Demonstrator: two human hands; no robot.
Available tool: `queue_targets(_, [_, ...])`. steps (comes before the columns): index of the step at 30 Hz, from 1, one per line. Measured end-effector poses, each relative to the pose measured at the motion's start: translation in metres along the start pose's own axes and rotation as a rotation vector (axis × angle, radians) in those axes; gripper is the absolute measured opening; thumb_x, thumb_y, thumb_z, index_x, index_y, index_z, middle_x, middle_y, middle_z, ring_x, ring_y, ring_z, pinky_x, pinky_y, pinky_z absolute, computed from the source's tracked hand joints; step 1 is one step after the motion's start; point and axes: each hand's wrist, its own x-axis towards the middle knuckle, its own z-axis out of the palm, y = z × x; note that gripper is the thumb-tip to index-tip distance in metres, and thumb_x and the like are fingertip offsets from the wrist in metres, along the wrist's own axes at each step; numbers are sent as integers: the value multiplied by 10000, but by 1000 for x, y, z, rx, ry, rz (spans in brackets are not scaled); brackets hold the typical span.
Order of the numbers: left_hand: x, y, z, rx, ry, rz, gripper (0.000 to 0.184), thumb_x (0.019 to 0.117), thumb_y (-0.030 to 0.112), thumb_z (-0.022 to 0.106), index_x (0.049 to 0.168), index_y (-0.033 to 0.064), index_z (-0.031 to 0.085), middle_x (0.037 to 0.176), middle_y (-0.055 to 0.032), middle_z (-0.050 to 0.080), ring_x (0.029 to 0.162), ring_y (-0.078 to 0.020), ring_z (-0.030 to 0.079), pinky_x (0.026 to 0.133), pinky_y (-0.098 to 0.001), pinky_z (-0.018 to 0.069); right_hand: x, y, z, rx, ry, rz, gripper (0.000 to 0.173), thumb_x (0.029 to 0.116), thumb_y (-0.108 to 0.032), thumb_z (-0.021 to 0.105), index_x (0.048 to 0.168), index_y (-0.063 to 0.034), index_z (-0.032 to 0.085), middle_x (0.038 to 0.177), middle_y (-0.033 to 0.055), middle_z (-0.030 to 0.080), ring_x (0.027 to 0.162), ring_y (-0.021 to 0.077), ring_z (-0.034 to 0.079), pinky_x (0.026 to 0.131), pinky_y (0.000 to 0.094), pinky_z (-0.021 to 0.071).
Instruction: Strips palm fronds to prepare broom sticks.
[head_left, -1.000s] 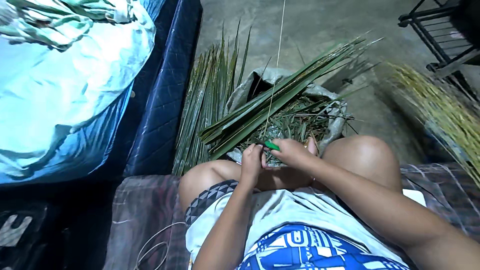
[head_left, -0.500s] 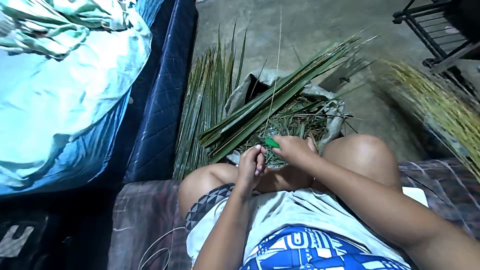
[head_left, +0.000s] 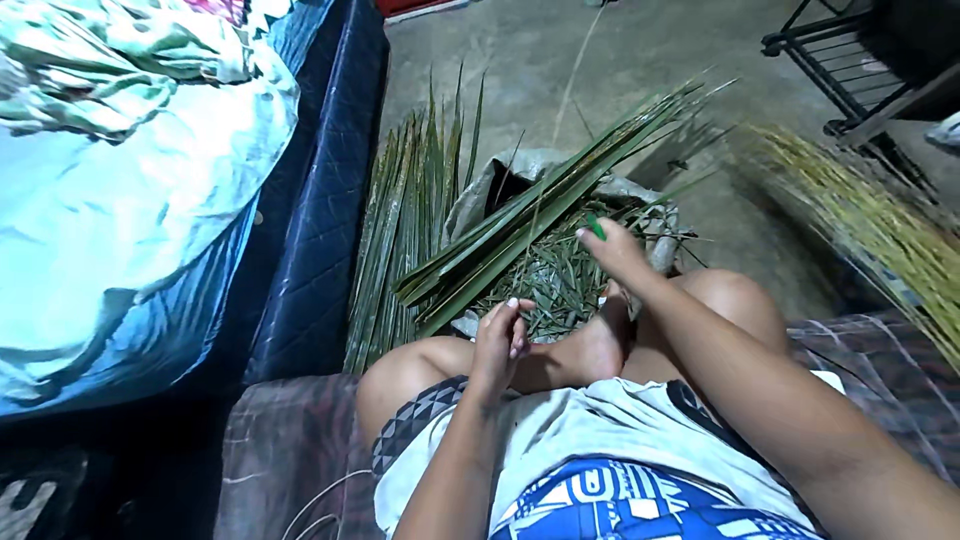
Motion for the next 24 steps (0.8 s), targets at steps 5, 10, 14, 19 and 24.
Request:
queue_targets(5, [8,-10,3,142,95,0,439,1128,303,352,1478,96,518,1208,-45,675,958,-98,633,773,-269,514,-41,-10,46,212,-502,-87,328,1080,-278,549,1265,-11,596,922,54,585,710,93,511,659,280,460])
queue_targets(10, [11,-10,2,-168,65,-32,442,1110,158,348,1549,129,388,1208,-70,656,1001,-137,654,832,-309,552,-46,-7,64,377,-630,-108,189,1061,-194,583,1150,-29,605,867,1,557,634,31,479,567,199,409])
queue_targets(14, [20,-3,-11,-315,-31,61,518,948,29,364,1454,103,448,1210,-70,650,964,-153,673,789,-331,580,-41,-6,56,404,-683,-84,143,1067,-189,547,1109,-64,602,836,-15,598,572,13,469,506,177,375])
queue_targets(19, [20,15,-8,-327,90,38,592,1099,390,134,1177,100,644,980,-57,727,837,-162,684,724,-329,559,-34,-6,42,691,-615,119,151,1096,-187,433,1089,-96,553,821,-8,591,480,9,402,451,160,369])
queue_targets(24, [15,11,-16,-96,-133,-52,530,1115,380,156,1236,109,595,848,-2,701,662,-85,658,585,-229,561,-18,-6,37,794,-470,262,185,1118,-226,422,1066,-102,548,778,-2,573,469,14,417,432,146,368])
